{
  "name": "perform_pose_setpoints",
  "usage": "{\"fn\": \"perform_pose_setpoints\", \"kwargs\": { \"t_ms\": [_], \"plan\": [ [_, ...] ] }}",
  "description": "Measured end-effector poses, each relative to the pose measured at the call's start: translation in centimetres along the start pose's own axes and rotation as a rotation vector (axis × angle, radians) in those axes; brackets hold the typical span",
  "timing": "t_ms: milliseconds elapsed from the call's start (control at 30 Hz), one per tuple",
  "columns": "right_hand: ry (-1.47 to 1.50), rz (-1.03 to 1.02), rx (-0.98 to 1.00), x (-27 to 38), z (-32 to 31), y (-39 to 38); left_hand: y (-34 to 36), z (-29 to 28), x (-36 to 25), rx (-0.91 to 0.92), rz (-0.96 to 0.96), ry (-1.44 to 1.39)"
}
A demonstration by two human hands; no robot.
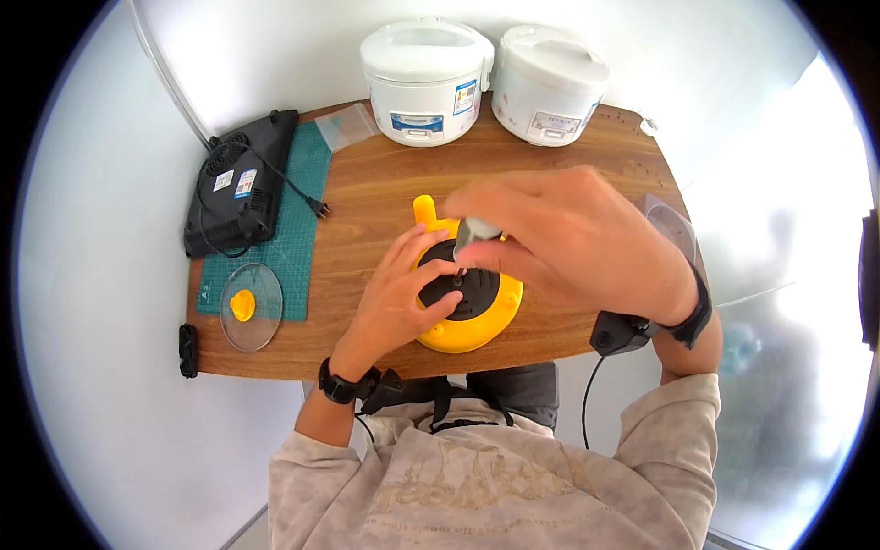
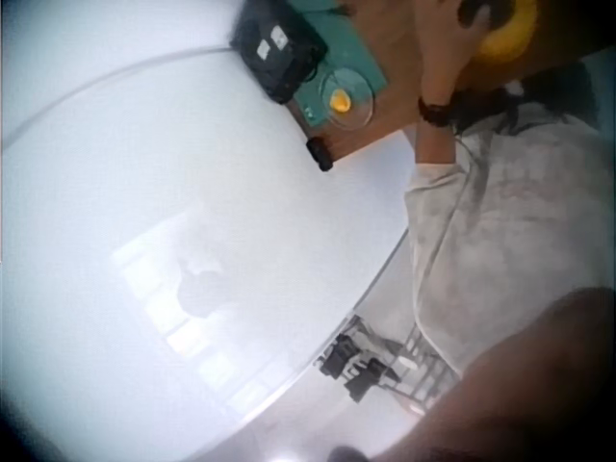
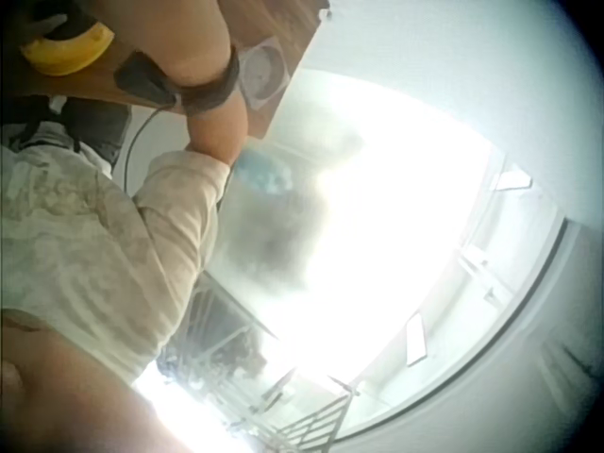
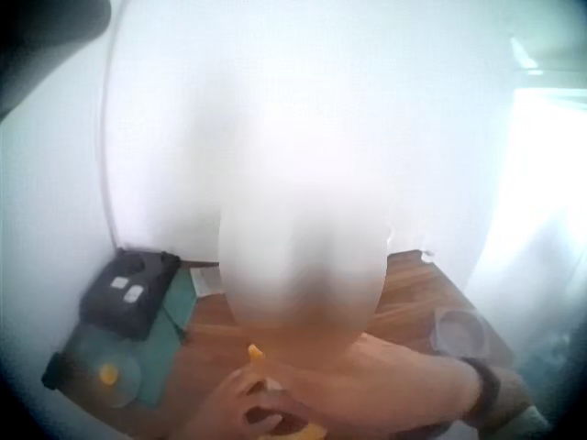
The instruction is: The person uses a screwdriver to remove screws from the bottom of a yellow pot, then flips it over and places the lid on top. They then use a screwdriver to remove screws from the side of a white rice cooker, open the lid, and remove a small white plastic part.
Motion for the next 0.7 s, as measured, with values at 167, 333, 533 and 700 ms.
{"fn": "perform_pose_setpoints", "kwargs": {
  "t_ms": [167,333,533,700],
  "plan": [
    [-0.367,0.116,0.099,-1.1,0.5,0.5,0.0,0.0,0.0,0.049,-0.035,-0.006],
    [-0.18,0.146,0.063,-0.2,0.9,0.9,0.1,0.0,0.2,0.013,-0.021,-0.033],
    [0.11,0.149,0.169,-0.6,0.6,0.4,0.0,0.0,-0.2,-0.04,0.022,0.008],
    [-0.051,0.038,0.073,0.1,1.1,0.0,0.0,-0.2,-0.4,-0.017,-0.022,-0.009]
  ]
}}
Point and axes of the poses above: each hand's wrist, its own y-axis towards the middle knuckle, its own z-axis out of the palm, x = y × z, the point moved 5 cm from there along y, towards the middle knuckle, and after that the axes turned 6 degrees about y, right-handed, at the moved point
